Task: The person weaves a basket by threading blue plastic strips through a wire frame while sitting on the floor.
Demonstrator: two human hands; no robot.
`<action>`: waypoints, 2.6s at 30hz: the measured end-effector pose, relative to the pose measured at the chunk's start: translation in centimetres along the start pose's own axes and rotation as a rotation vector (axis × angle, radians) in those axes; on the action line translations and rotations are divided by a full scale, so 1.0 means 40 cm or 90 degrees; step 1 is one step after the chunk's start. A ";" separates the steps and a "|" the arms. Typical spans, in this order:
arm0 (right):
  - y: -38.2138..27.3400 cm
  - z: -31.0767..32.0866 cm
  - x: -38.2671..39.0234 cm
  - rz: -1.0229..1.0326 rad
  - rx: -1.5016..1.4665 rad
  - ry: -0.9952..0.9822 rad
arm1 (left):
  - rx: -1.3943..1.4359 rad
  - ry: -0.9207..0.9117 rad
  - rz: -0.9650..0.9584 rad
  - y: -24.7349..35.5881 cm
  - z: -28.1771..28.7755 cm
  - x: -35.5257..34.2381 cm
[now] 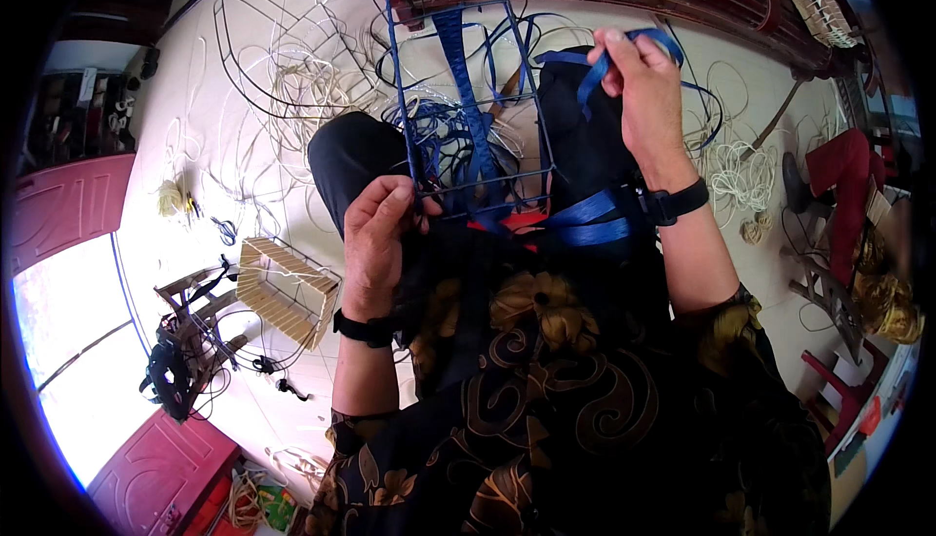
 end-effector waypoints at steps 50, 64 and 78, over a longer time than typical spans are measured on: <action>0.150 -0.141 -0.239 0.628 0.735 -0.433 | -0.116 0.040 -0.033 0.015 -0.018 0.024; -0.031 -0.140 -0.073 0.057 0.624 -0.330 | -0.411 0.284 -0.255 0.126 0.142 -0.006; 0.011 -0.052 0.128 -0.176 0.283 -0.120 | -0.233 0.283 -0.097 -0.028 0.016 0.174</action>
Point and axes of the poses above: each hand's wrist, its own x-axis away from the middle knuckle, its own z-axis out of the back of the hand, y = z × x, the point moved 1 cm from there along -x, towards the middle knuckle, and after that the axes turned 6 degrees about -x, right-handed, at the moved point
